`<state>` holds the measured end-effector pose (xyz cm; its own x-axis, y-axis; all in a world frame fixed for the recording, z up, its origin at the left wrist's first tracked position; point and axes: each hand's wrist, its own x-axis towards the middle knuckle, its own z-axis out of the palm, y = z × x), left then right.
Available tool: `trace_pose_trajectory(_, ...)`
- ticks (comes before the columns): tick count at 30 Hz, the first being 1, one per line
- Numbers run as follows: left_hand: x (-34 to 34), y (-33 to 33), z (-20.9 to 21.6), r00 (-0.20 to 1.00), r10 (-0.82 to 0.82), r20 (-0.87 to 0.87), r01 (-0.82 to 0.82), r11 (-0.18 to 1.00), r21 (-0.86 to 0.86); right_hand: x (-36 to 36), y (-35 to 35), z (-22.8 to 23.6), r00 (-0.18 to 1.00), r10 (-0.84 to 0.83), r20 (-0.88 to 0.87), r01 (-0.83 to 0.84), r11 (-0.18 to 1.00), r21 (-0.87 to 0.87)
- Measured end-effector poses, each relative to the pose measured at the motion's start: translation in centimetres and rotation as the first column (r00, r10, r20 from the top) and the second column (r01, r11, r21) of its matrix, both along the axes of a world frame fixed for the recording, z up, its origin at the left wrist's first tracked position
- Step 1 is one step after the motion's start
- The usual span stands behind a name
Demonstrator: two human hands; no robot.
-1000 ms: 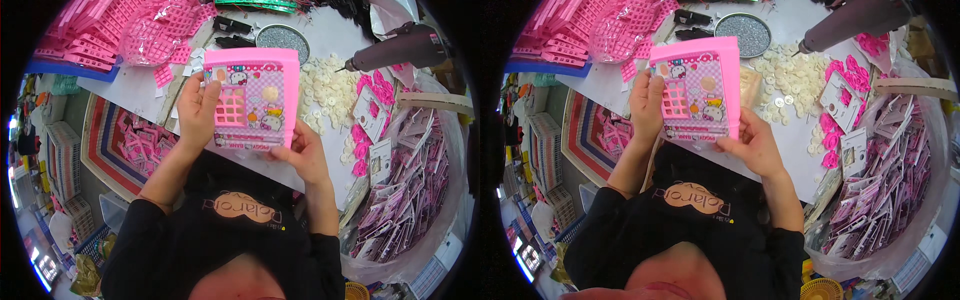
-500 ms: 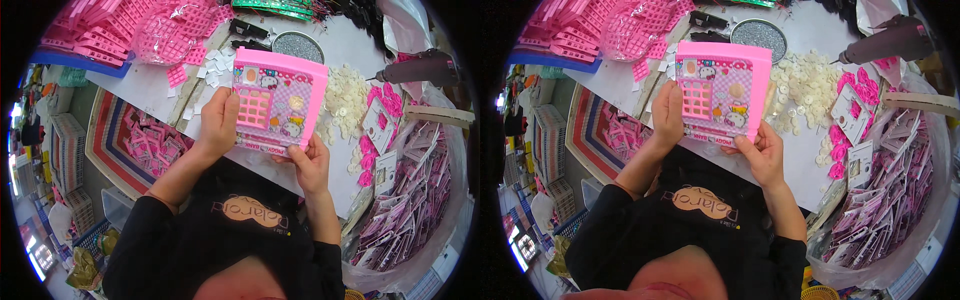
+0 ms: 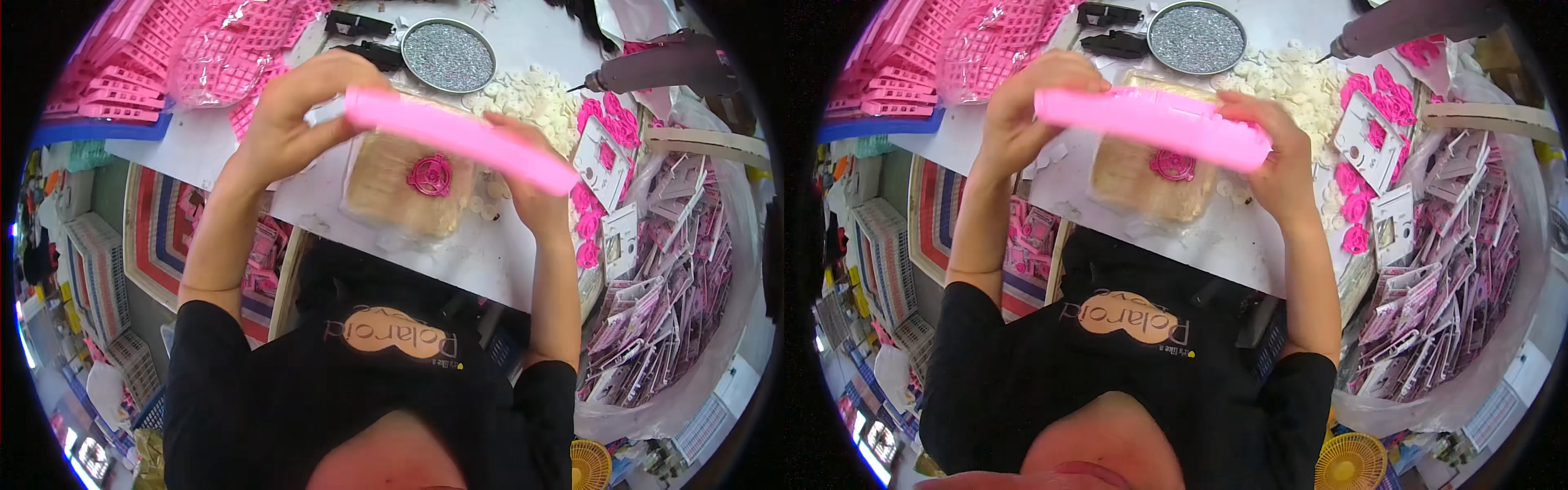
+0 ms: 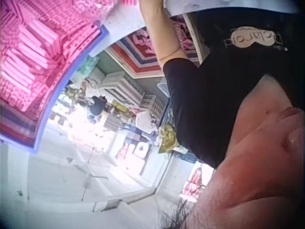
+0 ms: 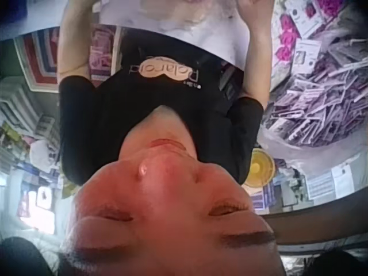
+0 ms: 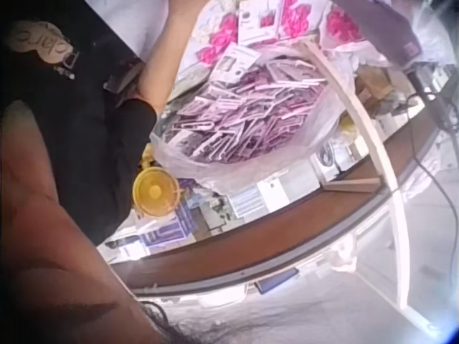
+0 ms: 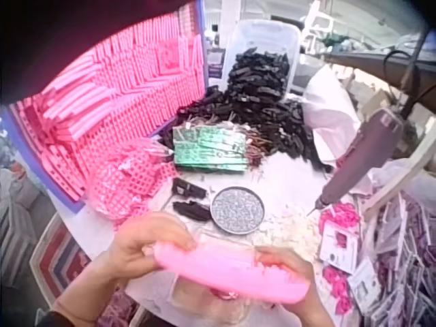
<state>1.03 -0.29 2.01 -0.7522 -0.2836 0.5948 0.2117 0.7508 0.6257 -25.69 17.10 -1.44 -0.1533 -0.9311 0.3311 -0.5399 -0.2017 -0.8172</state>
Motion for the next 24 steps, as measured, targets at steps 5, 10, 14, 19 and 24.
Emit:
trace_pose_trajectory(5, 3.1, 2.8, -3.2, 0.947, 0.092, 0.309, -0.027, 0.978, -0.209, -1.3, 1.9, -1.9, 0.866, 0.268, -0.421, -0.184, 0.956, 0.229)
trace_pose_trajectory(10, 3.2, 4.0, -5.4, 0.913, 0.109, 0.393, -0.049, 0.986, -0.159, 0.9, 2.1, -1.6, 0.835, 0.195, -0.514, -0.079, 0.968, 0.239)
trace_pose_trajectory(14, 3.3, 3.2, -5.0, 0.926, 0.086, 0.369, -0.037, 0.99, -0.137, 0.7, -0.7, -1.8, 0.758, 0.246, -0.604, -0.102, 0.959, 0.263)
trace_pose_trajectory(19, 3.5, 4.1, -6.1, 0.916, 0.104, 0.388, -0.077, 0.993, -0.084, 0.5, -2.1, -1.7, 0.692, 0.363, -0.625, -0.155, 0.919, 0.362)
trace_pose_trajectory(24, 2.0, 7.7, -8.0, 0.904, 0.151, 0.401, -0.132, 0.989, -0.074, 0.4, -1.4, -2.0, 0.738, 0.342, -0.581, -0.151, 0.924, 0.352)
